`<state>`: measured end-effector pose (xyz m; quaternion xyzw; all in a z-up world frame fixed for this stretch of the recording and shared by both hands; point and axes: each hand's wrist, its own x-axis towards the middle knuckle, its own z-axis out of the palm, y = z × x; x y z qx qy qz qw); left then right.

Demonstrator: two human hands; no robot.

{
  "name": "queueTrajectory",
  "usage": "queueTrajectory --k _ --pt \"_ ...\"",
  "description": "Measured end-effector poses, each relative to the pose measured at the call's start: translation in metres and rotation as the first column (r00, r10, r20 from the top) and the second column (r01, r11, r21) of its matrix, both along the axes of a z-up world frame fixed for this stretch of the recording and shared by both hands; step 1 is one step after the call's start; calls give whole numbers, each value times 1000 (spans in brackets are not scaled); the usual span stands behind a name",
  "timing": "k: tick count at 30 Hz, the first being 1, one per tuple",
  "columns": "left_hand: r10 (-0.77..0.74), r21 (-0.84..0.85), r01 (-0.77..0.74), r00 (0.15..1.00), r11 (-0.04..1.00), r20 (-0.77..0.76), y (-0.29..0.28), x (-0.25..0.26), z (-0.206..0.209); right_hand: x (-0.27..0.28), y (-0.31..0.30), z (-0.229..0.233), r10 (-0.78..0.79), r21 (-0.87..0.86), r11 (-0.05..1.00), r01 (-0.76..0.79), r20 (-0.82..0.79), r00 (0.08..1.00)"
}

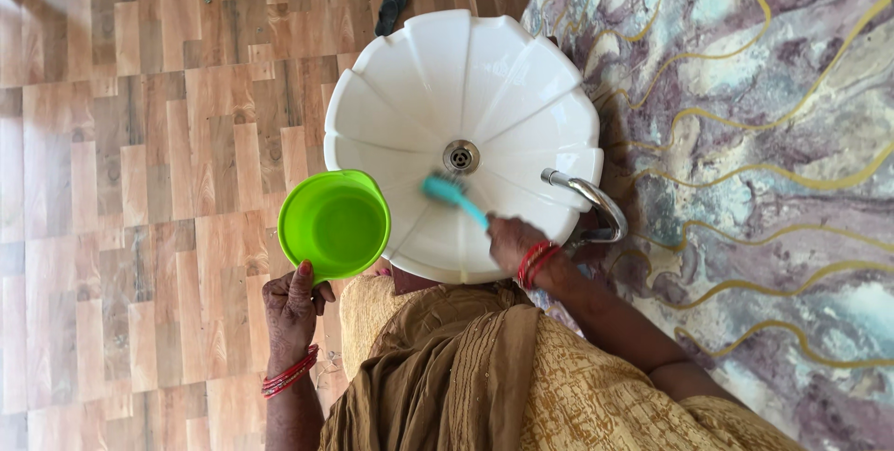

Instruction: The person scrubs the interior of a white pedestal sink using a blue brush while holding a green bowl in the other hand. The person repeatedly scrubs the sink's surface and drain area throughout the clip.

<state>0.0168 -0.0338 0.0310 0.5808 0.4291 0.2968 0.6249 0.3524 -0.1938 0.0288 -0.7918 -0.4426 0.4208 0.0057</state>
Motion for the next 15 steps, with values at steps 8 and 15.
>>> queueTrajectory --k 8,15 --pt "0 17 1 999 1000 -40 -5 5 2 22 -26 -11 -55 13 998 57 -98 994" --pt "13 -5 -13 999 1000 -47 -8 11 11 10 -27 33 121 -43 990 -131 -186 975"
